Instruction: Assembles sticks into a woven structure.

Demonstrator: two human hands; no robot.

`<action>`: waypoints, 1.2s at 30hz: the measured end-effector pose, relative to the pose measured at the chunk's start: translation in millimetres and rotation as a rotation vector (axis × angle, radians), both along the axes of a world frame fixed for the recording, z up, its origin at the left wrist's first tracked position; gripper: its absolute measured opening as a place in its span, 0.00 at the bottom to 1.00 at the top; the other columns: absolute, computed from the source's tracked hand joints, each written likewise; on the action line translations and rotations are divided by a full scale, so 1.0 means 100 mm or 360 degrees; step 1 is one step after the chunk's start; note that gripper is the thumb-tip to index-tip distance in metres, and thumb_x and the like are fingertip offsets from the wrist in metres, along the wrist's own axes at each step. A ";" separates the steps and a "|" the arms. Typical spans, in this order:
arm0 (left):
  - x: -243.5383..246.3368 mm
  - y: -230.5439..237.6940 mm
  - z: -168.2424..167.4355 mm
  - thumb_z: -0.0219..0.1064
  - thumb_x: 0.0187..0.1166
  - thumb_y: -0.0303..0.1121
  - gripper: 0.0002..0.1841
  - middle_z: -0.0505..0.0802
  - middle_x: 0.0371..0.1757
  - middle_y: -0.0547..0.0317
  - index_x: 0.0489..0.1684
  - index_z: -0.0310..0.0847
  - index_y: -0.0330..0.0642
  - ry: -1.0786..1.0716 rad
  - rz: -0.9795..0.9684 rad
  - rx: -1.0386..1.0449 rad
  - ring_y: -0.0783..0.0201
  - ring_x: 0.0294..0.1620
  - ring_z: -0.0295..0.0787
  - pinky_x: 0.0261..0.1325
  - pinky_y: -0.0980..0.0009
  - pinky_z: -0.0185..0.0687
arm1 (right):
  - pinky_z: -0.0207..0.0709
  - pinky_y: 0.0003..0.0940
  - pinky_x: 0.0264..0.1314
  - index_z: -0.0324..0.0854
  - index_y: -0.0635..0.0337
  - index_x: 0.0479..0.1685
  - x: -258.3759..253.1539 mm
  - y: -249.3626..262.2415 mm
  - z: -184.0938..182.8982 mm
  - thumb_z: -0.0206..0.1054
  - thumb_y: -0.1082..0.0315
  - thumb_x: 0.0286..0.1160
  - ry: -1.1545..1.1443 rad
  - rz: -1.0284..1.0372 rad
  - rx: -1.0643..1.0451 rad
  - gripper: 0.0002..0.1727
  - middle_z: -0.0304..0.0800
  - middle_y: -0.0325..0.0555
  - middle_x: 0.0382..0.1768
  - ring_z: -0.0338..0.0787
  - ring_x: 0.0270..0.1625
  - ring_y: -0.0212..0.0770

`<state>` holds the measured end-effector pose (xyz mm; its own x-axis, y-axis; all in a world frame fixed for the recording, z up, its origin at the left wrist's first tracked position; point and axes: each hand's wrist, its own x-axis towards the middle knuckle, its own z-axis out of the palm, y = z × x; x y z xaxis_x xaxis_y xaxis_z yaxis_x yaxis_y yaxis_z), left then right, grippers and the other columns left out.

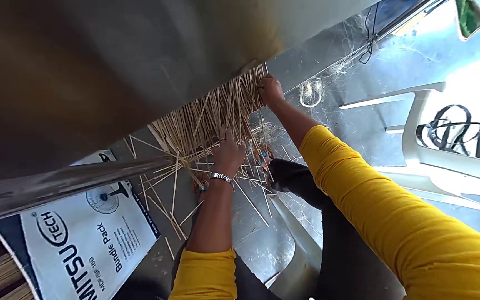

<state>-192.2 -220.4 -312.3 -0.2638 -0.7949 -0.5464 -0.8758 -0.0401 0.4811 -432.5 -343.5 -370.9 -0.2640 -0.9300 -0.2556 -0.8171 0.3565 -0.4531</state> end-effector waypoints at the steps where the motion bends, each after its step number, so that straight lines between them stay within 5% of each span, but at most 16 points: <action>1: 0.01 0.01 0.01 0.65 0.85 0.47 0.41 0.46 0.98 0.54 0.95 0.50 0.43 0.0024 0.0007 0.0000 0.35 0.79 0.75 0.71 0.30 0.70 | 0.74 0.54 0.80 0.89 0.65 0.55 0.03 0.00 -0.03 0.65 0.74 0.77 0.0044 0.0009 0.0010 0.12 0.82 0.59 0.71 0.80 0.76 0.57; 6: 0.08 0.02 0.05 0.67 0.84 0.47 0.44 0.45 0.98 0.52 0.96 0.45 0.43 0.0121 0.0112 0.0033 0.35 0.76 0.77 0.67 0.32 0.77 | 0.73 0.57 0.80 0.86 0.66 0.61 0.04 -0.05 0.01 0.62 0.70 0.82 -0.0013 0.0041 0.0107 0.15 0.76 0.60 0.76 0.77 0.79 0.59; 10: 0.13 0.01 0.06 0.64 0.86 0.47 0.42 0.44 0.98 0.52 0.96 0.44 0.43 0.0179 0.0148 0.0084 0.35 0.81 0.72 0.70 0.33 0.75 | 0.79 0.55 0.72 0.90 0.65 0.51 0.02 0.04 0.27 0.69 0.67 0.78 -0.0238 0.0134 -0.0076 0.12 0.86 0.59 0.62 0.86 0.65 0.55; 16: 0.09 -0.04 0.08 0.62 0.87 0.49 0.42 0.44 0.98 0.51 0.96 0.43 0.42 0.0100 0.0119 0.0119 0.37 0.81 0.74 0.73 0.36 0.76 | 0.85 0.43 0.61 0.90 0.64 0.44 0.23 0.65 0.73 0.69 0.68 0.78 -0.0420 0.0631 -0.0228 0.08 0.88 0.54 0.53 0.90 0.51 0.45; 21: 0.09 -0.01 0.13 0.62 0.87 0.49 0.42 0.45 0.98 0.51 0.96 0.44 0.43 0.0118 0.0176 0.0087 0.34 0.82 0.72 0.72 0.31 0.73 | 0.87 0.38 0.56 0.89 0.66 0.45 0.33 1.12 0.91 0.68 0.69 0.81 -0.0704 0.0696 -0.0222 0.09 0.87 0.54 0.53 0.90 0.50 0.42; 23: 0.09 -0.01 0.16 0.64 0.86 0.49 0.42 0.44 0.98 0.51 0.96 0.46 0.43 0.0118 0.0210 0.0082 0.31 0.83 0.68 0.72 0.27 0.68 | 0.88 0.38 0.56 0.86 0.65 0.49 0.38 1.23 0.99 0.65 0.69 0.84 -0.0759 0.0615 -0.0314 0.09 0.85 0.55 0.58 0.90 0.54 0.43; 27: 0.13 -0.02 0.13 0.64 0.85 0.50 0.43 0.46 0.97 0.49 0.96 0.46 0.42 0.0119 0.0205 0.0076 0.32 0.81 0.71 0.71 0.30 0.71 | 0.88 0.44 0.61 0.73 0.68 0.72 0.24 1.05 1.17 0.48 0.69 0.93 -0.1157 0.0101 -0.0507 0.18 0.84 0.54 0.70 0.91 0.62 0.45; 29: 0.14 -0.02 0.15 0.64 0.86 0.49 0.42 0.50 0.97 0.47 0.96 0.47 0.43 0.0154 0.0221 0.0067 0.34 0.81 0.72 0.73 0.32 0.73 | 0.87 0.43 0.60 0.66 0.64 0.64 0.05 0.89 1.29 0.41 0.65 0.96 -0.1493 -0.0237 -0.0680 0.14 0.91 0.49 0.53 0.93 0.55 0.42; 32: 0.15 -0.03 0.14 0.64 0.86 0.46 0.39 0.55 0.95 0.46 0.95 0.50 0.48 0.0183 0.0220 0.0066 0.33 0.81 0.73 0.72 0.32 0.73 | 0.84 0.35 0.43 0.65 0.52 0.47 -0.18 0.87 1.45 0.39 0.63 0.97 -0.1729 -0.0415 -0.0802 0.11 0.76 0.33 0.24 0.83 0.29 0.33; 34: 0.16 -0.04 0.13 0.64 0.86 0.45 0.39 0.55 0.95 0.45 0.96 0.48 0.53 0.0183 0.0206 0.0068 0.32 0.80 0.73 0.70 0.30 0.74 | 0.85 0.36 0.43 0.69 0.55 0.48 -0.20 1.06 1.51 0.40 0.64 0.95 -0.1662 -0.0205 -0.0540 0.12 0.78 0.35 0.23 0.84 0.29 0.34; 36: 0.16 0.00 0.12 0.64 0.85 0.46 0.40 0.55 0.95 0.46 0.97 0.46 0.55 0.0180 0.0213 0.0051 0.31 0.77 0.75 0.66 0.28 0.75 | 0.88 0.42 0.53 0.70 0.64 0.60 -0.18 1.30 1.44 0.43 0.67 0.93 -0.1564 0.0054 -0.0067 0.14 0.90 0.46 0.34 0.93 0.40 0.40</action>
<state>-176.7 -220.4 -299.9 -0.2180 -0.8097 -0.5449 -0.8017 -0.1699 0.5731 -450.0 -213.8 -226.7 0.0754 -0.9466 -0.3135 -0.0793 0.3077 -0.9482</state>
